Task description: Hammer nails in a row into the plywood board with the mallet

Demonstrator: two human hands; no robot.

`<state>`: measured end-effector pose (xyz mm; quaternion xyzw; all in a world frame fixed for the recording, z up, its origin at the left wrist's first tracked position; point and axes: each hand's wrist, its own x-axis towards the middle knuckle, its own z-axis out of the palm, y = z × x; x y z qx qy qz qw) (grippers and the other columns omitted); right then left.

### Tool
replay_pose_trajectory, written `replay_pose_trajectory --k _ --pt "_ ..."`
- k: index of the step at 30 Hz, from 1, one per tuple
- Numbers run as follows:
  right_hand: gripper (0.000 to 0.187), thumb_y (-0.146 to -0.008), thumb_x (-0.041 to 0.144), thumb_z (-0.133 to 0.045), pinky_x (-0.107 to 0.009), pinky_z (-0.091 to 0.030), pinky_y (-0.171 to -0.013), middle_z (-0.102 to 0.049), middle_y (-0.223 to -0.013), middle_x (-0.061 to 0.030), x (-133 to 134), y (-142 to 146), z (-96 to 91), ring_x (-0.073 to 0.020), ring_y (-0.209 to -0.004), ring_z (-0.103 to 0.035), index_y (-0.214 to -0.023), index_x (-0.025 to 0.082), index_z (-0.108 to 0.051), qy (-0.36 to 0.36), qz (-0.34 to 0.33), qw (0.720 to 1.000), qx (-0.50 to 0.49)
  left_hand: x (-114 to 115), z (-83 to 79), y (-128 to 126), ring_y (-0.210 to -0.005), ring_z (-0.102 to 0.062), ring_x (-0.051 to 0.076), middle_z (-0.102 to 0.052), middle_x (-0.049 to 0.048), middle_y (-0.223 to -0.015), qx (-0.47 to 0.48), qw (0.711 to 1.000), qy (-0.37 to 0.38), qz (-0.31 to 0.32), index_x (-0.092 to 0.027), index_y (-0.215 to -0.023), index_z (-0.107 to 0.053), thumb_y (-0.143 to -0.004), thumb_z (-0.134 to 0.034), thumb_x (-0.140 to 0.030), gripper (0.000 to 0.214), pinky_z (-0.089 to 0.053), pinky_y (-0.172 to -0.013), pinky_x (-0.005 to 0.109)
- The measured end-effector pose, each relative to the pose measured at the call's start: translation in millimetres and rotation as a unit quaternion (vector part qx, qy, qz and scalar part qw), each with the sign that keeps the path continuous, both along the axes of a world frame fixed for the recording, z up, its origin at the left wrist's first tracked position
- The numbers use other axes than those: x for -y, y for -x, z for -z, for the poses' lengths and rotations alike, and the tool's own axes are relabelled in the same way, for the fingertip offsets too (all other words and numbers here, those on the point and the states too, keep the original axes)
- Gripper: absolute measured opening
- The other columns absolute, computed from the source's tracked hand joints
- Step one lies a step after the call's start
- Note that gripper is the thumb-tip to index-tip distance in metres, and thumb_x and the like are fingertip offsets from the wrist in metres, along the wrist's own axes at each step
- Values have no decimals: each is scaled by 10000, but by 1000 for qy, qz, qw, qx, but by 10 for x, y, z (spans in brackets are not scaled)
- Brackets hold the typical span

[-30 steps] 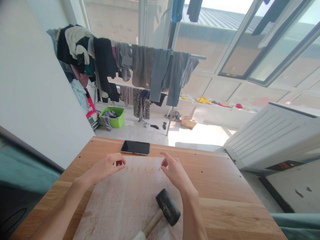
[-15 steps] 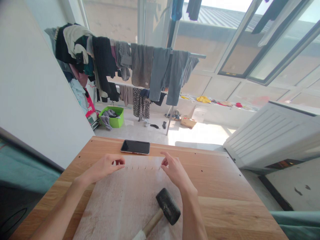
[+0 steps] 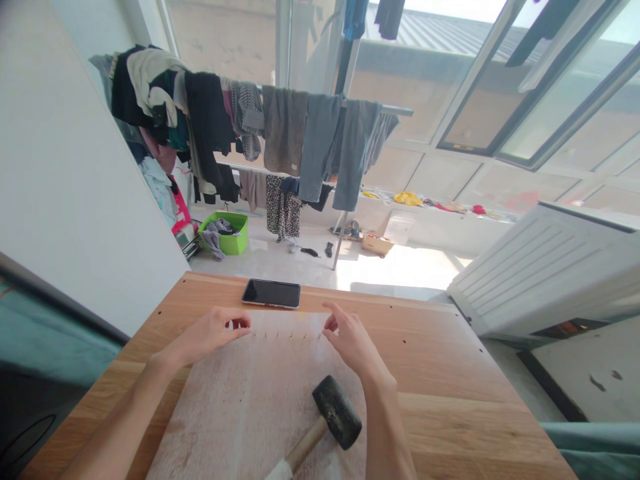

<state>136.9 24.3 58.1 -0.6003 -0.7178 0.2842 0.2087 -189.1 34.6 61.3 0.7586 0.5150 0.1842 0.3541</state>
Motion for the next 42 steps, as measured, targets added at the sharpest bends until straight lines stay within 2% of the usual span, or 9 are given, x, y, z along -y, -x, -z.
replay_pose_trajectory --k 12,19,42 --pt "546 -795 144 -549 -349 -489 -862 -735 -884 -19 9 13 7 -205 -835 -675 -1331 238 -584 3 -8 1000 8 8 27 -58 -784 -634 175 -734 -8 -845 3 1000 -4 -1 -219 -851 -727 -872 -596 -372 202 -448 -735 256" --pt "570 -776 122 -540 -326 -475 -841 -733 -887 -21 22 41 -17 -189 -812 -670 -1337 203 -593 5 -19 1000 17 12 20 -68 -783 -635 178 -738 0 -850 0 1000 -14 3 -211 -865 -726 -881 -580 -393 234 -456 -752 266" --pt "577 -775 122 -527 -320 -469 -828 -731 -877 -22 11 -4 31 -190 -811 -664 -1343 201 -592 -2 -19 999 26 -4 70 -90 -805 -647 181 -744 -13 -853 -15 1000 -23 14 -222 -850 -722 -877 -592 -360 192 -442 -785 263"
